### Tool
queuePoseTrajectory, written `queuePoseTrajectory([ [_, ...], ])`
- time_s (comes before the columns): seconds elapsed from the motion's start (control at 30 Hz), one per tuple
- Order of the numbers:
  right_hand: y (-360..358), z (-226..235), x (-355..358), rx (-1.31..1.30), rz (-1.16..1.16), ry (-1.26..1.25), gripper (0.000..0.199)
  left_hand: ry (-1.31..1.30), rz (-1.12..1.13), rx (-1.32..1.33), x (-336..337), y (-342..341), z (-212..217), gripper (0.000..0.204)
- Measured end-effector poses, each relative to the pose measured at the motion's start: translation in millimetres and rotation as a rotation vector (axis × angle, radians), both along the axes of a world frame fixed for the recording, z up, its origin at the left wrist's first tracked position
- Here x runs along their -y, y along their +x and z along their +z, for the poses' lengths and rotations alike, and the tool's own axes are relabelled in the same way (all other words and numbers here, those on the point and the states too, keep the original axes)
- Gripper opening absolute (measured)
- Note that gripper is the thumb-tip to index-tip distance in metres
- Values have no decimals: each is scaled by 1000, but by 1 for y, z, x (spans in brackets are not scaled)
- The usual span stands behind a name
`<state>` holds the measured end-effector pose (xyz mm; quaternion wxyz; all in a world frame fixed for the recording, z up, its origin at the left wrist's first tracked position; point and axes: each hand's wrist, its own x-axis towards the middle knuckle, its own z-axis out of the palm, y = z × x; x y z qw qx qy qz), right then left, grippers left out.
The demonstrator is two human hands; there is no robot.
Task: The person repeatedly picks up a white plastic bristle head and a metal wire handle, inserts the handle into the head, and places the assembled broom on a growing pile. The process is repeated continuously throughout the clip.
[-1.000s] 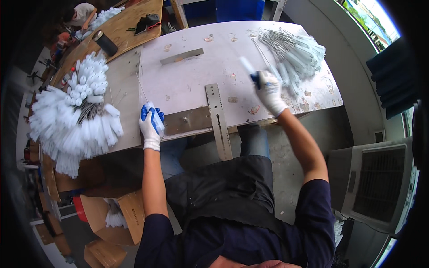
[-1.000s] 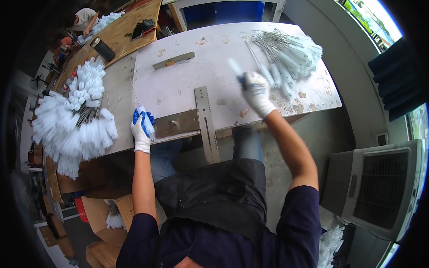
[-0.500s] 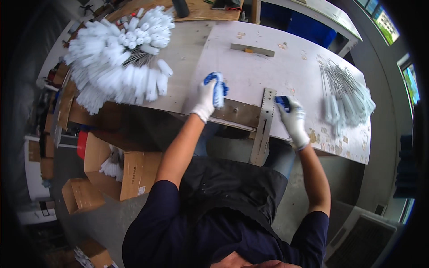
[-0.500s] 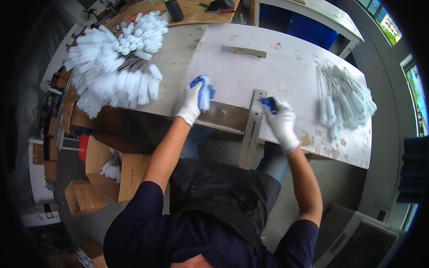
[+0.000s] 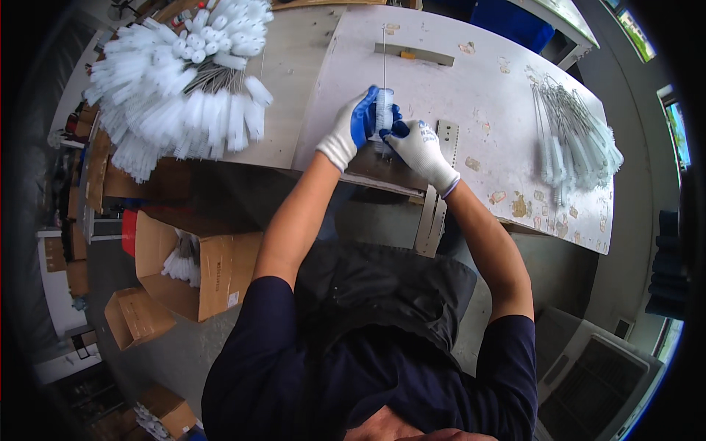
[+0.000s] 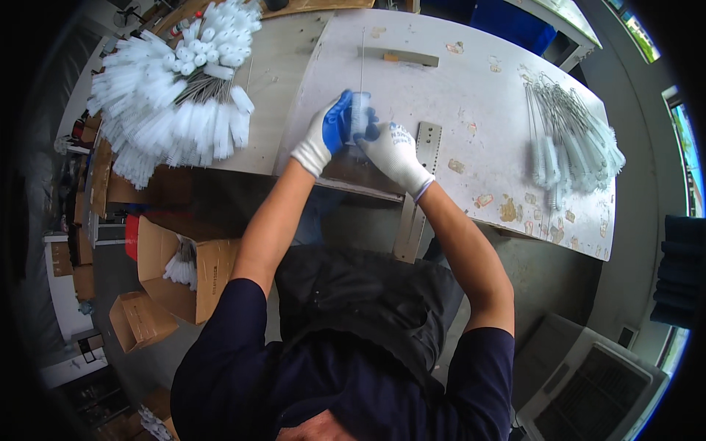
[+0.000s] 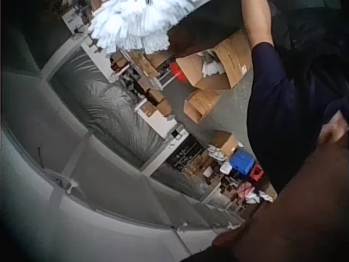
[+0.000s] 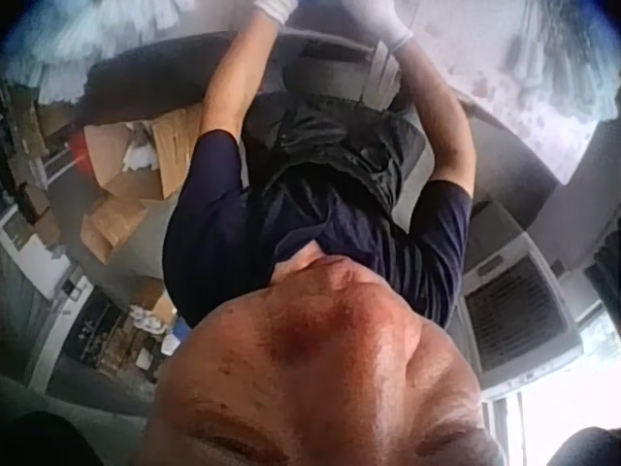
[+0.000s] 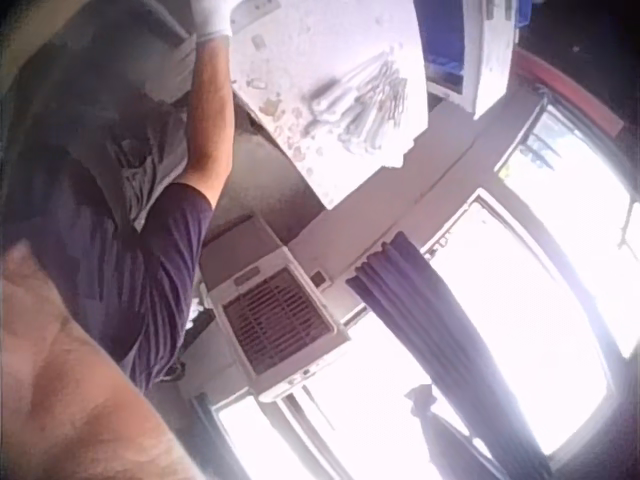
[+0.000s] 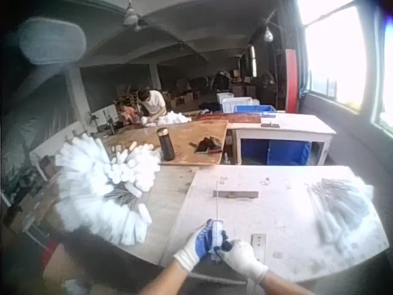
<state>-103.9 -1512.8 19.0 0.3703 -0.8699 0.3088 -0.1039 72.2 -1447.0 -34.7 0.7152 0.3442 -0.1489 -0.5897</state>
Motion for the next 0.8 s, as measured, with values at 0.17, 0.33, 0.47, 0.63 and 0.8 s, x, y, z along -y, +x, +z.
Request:
queuePoseTrajectory([
  [0.17, -3, -9, 13, -16, -17, 47, 42, 319, 23, 527, 10, -20, 33, 29],
  [0.33, 0, -1, 7, -64, 0, 19, 40, 227, 11, 363, 7, -12, 22, 32],
  [0.47, -2, -3, 10, -21, 2, -19, 39, 121, -11, 234, 13, -9, 20, 35],
  [0.63, -2, 1, 13, -68, 14, -20, 38, 60, -44, 230, 13, -7, 17, 37],
  [0.8, -9, -11, 9, -53, 12, -81, 38, 102, -94, 223, 12, -11, 13, 34],
])
